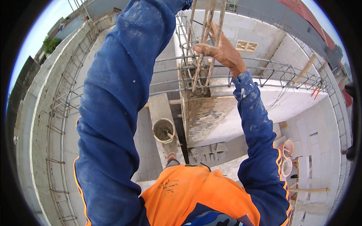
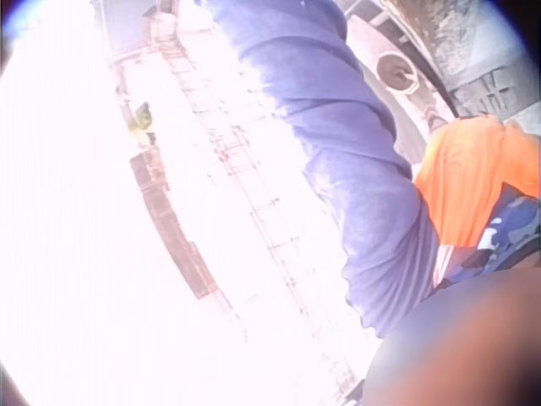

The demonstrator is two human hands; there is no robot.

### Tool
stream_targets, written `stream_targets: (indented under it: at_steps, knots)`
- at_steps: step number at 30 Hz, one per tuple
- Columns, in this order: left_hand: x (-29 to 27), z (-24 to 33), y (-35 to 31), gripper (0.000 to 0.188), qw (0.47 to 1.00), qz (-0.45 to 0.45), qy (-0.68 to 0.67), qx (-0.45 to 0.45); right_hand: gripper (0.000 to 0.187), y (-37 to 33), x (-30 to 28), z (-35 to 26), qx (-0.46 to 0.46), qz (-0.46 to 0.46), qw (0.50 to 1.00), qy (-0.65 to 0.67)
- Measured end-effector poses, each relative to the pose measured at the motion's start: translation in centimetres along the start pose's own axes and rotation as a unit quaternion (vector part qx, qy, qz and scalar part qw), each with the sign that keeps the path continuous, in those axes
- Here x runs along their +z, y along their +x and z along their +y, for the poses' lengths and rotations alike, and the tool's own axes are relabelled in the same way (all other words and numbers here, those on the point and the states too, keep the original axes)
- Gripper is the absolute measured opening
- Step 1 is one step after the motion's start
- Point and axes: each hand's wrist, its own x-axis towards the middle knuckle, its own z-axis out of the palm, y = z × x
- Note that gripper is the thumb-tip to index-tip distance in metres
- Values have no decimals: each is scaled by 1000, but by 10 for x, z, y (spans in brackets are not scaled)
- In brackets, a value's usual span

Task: The person secures a rebar cage by hand, then uses a hammer and a metal bar to drive and adjust the rebar bars into position. The person repeatedly strikes and repositions the bars to align them within the cage structure.

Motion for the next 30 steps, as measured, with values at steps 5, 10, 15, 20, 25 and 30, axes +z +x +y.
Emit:
stream_targets:
  at_steps: [5, 10, 15, 20, 25, 30]
  knots:
    - [-1, -2, -2, 58, 999, -6, 15, -37, 143, -1, -6, 4, 80, -70, 993, 50]
    - [3, 11, -11, 58, 998, -7, 34, -46, 146, 2, -17, 0, 87, -101, 991, 14]
    - [4, 16, -8, 58, 996, -12, 63, -65, 152, -9, -13, 13, 88, -109, 978, 154]
    - [3, 5, -5, 60, 996, -59, 38, -54, 142, 3, -30, 25, 64, -148, 886, 436]
    - [20, 7, -13, 60, 998, 15, 18, -52, 114, 38, -15, 8, 149, -124, 955, 223]
    - [17, 16, -17, 60, 999, -6, 28, -43, 104, 57, 3, 2, 189, -186, 964, -5]
